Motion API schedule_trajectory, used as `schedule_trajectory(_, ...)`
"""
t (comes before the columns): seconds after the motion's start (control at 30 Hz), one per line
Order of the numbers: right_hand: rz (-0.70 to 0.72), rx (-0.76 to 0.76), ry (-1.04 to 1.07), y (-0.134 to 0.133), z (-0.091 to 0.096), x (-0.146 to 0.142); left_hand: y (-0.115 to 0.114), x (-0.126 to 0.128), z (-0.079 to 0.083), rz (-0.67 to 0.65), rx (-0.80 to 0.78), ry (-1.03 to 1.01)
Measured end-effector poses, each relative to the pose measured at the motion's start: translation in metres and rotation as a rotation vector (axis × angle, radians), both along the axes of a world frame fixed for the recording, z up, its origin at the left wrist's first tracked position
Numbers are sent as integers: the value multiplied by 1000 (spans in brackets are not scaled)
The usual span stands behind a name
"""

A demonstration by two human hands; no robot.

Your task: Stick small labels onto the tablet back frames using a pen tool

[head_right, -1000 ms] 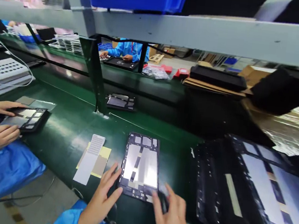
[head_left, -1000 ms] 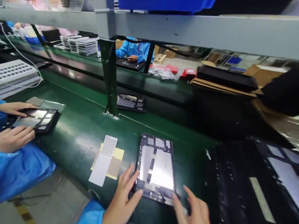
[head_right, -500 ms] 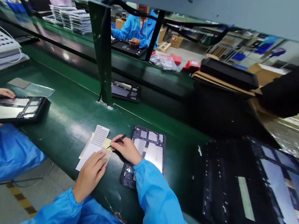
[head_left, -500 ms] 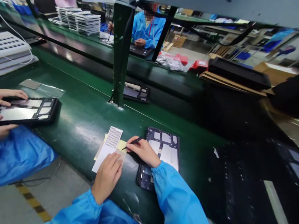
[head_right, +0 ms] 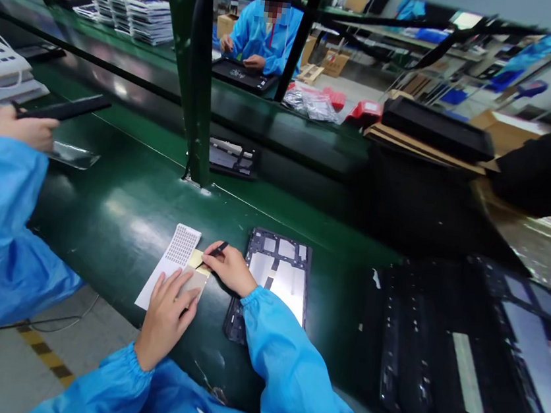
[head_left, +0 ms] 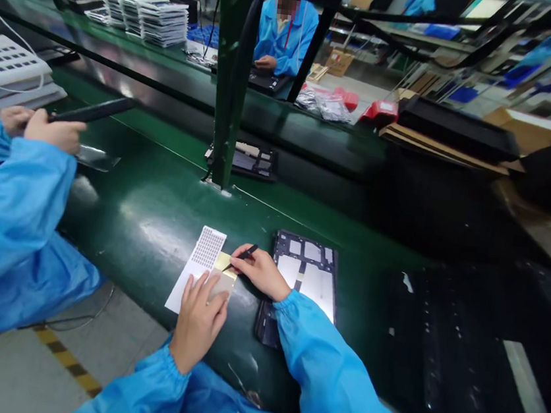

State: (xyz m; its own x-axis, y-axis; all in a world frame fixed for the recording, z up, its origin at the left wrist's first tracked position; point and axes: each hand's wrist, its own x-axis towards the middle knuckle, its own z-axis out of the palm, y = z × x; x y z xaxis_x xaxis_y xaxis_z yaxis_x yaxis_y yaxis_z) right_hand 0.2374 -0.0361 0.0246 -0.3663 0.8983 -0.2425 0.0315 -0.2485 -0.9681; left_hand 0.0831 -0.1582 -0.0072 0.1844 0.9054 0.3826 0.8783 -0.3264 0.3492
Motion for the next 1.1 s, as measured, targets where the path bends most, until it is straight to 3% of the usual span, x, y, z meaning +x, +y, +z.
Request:
schedule_trajectory(0.1,-36,9,39,-9,16,8,0,-1,1,5,4,6)
schedule_trajectory(0.23,-153,25,50,-38,37,54,1,-4,0,-24,5,6)
schedule_trajectory(0.33,-290,30,-10,-60,42,92,5,-6,-2,-51,27,6)
schedule_trajectory(0.4,-308,54,-65,-68,41,103,7,-5,-1,-84,34,11)
schedule_trajectory(0.47,-245,123,-132,-67,38,99,4,0,3,-127,21,18)
schedule_trajectory(0.67,-1,313,-289,-40,20,52,-14,17,11,-157,-15,17)
schedule_trajectory(0.83,11,368,-363,-35,8,45,-17,18,6,-152,-33,-9)
schedule_trajectory(1.1,15,352,-392,-37,8,43,-18,19,7,-150,-46,-8)
